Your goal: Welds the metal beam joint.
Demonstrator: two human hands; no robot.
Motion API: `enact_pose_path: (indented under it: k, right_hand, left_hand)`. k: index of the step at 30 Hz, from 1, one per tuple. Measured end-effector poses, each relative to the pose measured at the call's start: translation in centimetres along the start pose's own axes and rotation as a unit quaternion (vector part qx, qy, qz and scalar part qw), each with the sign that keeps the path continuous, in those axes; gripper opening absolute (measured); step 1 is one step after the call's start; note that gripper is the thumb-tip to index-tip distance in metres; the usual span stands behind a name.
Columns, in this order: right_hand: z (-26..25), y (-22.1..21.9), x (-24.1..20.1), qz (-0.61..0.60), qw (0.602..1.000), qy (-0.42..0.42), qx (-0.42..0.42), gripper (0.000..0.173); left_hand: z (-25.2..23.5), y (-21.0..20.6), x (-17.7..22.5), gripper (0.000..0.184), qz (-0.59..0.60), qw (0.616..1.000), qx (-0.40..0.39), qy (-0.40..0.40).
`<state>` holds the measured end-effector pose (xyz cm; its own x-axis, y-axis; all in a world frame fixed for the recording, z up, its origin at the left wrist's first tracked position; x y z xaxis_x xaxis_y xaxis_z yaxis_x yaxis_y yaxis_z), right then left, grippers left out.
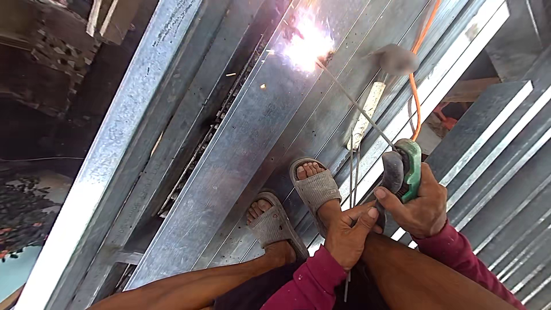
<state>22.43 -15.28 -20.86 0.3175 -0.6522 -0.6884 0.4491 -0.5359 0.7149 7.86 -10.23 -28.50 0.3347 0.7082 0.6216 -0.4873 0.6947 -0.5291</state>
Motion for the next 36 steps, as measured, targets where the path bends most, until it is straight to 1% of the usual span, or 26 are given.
enact_pose_path:
  k: [8, 23, 36]
  right_hand:
    - [-0.07, -0.11, 0.15, -0.004, 1.000, 0.001, 0.000, 0.073]
    - [0.00, -0.16, 0.18, -0.005, 1.000, 0.002, -0.002, 0.073]
    - [0.00, -0.17, 0.18, -0.005, 1.000, 0.003, 0.002, 0.073]
  left_hand:
    - [-0.09, 0.09, -0.18, 0.029, 0.002, 1.000, 0.007, 0.008]
    - [-0.04, 0.10, -0.04, 0.029, -0.005, 1.000, 0.004, -0.001]
    - [-0.07, 0.18, -0.20, 0.029, -0.007, 1.000, 0.008, 0.011]
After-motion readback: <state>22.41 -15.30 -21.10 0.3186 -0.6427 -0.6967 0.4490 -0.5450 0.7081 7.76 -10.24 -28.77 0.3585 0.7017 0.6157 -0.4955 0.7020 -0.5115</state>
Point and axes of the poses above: each hand's wrist, its own z-axis away from the middle knuckle, its own y-axis out of the back of the hand, x = y × z, the point moved 10 cm from there along -z, towards the middle knuckle, and after that the axes turned 12 degrees about -z, right-handed, at the moved point
